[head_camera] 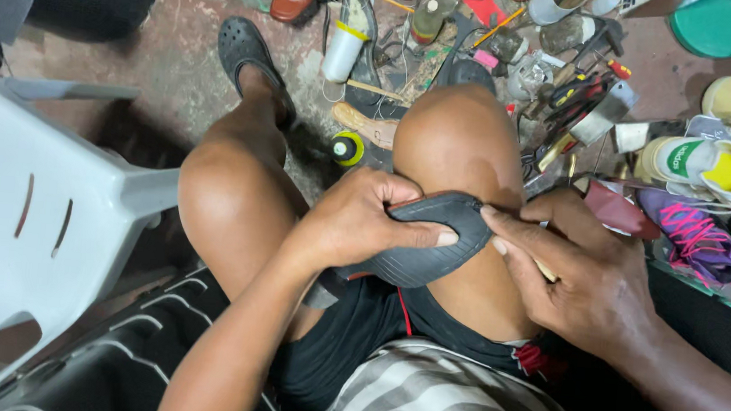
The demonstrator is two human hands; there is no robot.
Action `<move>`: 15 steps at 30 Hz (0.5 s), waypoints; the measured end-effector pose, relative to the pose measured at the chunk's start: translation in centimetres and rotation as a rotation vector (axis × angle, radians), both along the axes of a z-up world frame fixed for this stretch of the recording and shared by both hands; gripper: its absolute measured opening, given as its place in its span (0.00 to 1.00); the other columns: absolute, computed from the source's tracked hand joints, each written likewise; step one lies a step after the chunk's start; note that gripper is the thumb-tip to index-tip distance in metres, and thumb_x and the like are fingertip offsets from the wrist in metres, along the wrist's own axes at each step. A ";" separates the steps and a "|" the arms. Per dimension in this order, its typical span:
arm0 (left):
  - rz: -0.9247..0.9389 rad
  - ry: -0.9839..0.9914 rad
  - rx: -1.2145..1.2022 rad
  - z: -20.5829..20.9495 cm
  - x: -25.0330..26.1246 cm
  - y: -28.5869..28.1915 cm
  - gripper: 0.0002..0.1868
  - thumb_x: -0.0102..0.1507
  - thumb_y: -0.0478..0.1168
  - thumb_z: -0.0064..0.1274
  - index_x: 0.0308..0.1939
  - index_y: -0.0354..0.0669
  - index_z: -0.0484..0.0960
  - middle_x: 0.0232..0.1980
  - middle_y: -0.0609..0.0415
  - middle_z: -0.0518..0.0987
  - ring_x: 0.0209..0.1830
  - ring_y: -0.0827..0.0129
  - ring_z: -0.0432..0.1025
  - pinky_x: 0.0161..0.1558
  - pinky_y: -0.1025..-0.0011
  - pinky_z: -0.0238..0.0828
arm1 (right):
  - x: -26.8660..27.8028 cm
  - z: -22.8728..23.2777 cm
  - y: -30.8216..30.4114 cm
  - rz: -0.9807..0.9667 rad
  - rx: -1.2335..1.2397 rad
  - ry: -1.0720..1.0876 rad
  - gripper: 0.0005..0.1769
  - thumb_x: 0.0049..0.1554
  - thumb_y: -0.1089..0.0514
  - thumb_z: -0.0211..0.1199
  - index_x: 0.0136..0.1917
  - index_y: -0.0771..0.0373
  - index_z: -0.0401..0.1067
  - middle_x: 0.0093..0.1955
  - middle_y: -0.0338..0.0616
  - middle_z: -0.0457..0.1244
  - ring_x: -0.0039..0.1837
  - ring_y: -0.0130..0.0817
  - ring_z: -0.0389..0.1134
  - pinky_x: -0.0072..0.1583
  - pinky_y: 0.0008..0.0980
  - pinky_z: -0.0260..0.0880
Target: The person holds a brown shoe with a black sole and uses a small pointed tool to scrape or clean the edge where the sole meets the upper. The person rotates the shoe to access different sections of the sole edge and continues the scraping motion along the perimeter.
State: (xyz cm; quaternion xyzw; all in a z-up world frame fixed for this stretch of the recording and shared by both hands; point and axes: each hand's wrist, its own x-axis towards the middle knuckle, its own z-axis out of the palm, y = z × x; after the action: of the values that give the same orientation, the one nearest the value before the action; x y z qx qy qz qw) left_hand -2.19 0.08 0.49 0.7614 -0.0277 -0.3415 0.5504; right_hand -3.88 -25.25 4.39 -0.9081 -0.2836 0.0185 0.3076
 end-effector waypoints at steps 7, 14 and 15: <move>0.076 0.085 -0.089 -0.5 0.6 -0.1 0.14 0.55 0.48 0.68 0.31 0.40 0.89 0.22 0.62 0.80 0.21 0.85 0.69 0.24 0.75 0.68 | 1.9 -0.1 -0.2 0.058 -0.095 -0.045 0.20 0.48 0.61 0.72 0.56 0.51 0.81 0.45 0.37 0.66 0.42 0.32 0.69 0.41 0.34 0.69; 0.069 0.105 -0.176 -1.1 0.7 0.0 0.13 0.56 0.47 0.68 0.33 0.40 0.89 0.24 0.62 0.81 0.25 0.86 0.69 0.28 0.76 0.69 | 2.8 0.4 -0.3 0.133 -0.186 -0.112 0.20 0.46 0.60 0.74 0.54 0.50 0.82 0.44 0.37 0.66 0.41 0.34 0.69 0.38 0.34 0.68; 0.076 0.123 -0.188 -1.1 0.6 0.0 0.13 0.56 0.47 0.68 0.34 0.40 0.89 0.25 0.63 0.82 0.26 0.86 0.70 0.28 0.76 0.70 | 2.9 0.4 -0.3 0.136 -0.205 -0.097 0.20 0.46 0.60 0.74 0.54 0.49 0.82 0.44 0.36 0.66 0.40 0.33 0.69 0.37 0.34 0.68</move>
State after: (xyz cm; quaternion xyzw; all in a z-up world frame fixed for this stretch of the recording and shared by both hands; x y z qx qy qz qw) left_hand -1.54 0.09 -0.62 0.6845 0.0030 -0.3623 0.6327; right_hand -1.01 -25.58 4.80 -0.9133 -0.3557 0.0244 0.1972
